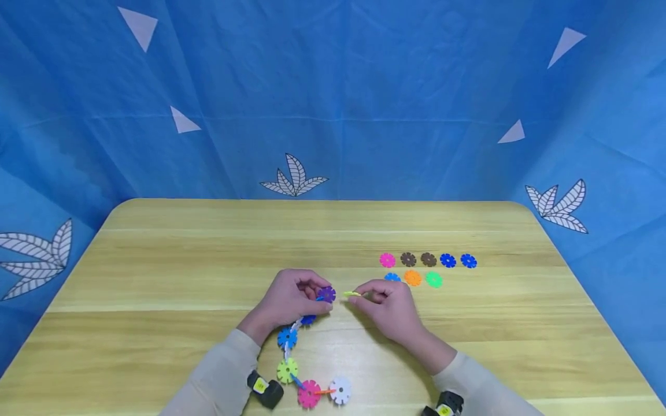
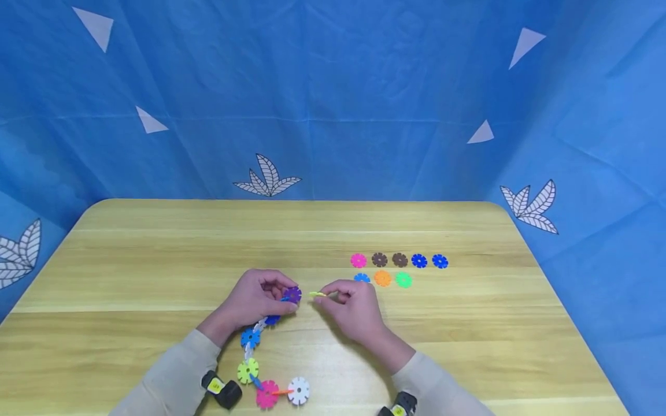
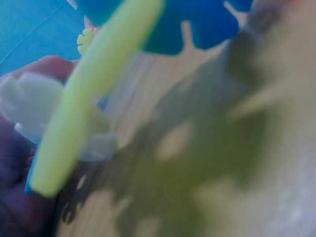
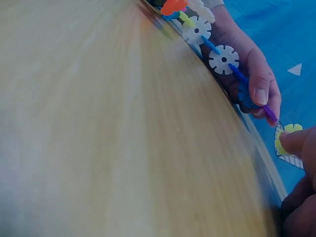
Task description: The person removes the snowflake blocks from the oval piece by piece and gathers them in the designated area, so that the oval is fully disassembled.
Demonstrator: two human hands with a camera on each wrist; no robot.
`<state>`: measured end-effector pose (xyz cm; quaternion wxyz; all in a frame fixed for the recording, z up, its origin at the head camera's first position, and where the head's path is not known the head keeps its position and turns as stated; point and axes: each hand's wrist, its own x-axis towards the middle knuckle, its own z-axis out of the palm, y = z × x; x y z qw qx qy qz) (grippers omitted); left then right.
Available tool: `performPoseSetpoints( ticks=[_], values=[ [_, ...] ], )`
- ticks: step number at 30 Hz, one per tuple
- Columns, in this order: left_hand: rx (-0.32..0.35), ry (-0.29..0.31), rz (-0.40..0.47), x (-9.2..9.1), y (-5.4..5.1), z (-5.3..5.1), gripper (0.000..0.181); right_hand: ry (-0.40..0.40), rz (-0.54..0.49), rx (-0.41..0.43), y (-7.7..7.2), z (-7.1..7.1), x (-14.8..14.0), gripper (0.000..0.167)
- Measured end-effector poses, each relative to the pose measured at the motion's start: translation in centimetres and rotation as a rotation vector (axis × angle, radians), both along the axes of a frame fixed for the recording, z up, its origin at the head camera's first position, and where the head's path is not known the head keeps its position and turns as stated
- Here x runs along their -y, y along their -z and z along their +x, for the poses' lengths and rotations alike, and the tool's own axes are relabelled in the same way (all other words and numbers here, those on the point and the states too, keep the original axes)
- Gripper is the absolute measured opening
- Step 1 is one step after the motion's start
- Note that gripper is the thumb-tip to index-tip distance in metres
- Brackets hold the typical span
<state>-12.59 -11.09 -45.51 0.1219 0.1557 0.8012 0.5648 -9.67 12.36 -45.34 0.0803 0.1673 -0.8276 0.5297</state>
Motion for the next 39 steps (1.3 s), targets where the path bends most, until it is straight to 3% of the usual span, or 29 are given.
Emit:
performPoseSetpoints(
  ticks=[9,14,18,28,33,39],
  values=[
    [-0.007,-0.008,-0.015,0.0,0.2,0.1,0.029,0.026,0.004,0.055,0.6,0.3,-1.9,0.011],
    [-0.009,-0.003,-0.009,0.0,0.1,0.0,0.030,0.073,0.028,0.033,0.4,0.8,-4.0,0.014],
    [-0.009,-0.011,-0.015,0.0,0.1,0.1,0.029,0.125,0.038,0.019,0.5,1.2,-5.6,0.013],
    [-0.001,-0.022,-0.026,-0.2,0.0,0.3,0.030,0.237,0.027,0.074,0.2,2.0,-8.7,0.011],
    [-0.007,-0.026,-0.028,-0.2,-0.1,0.3,0.029,0.321,0.083,0.081,0.3,1.9,-10.7,0.010],
    [0.000,-0.023,-0.028,-0.2,-0.1,0.3,0.029,0.410,0.150,0.031,0.7,1.3,-13.2,0.009]
  ],
)
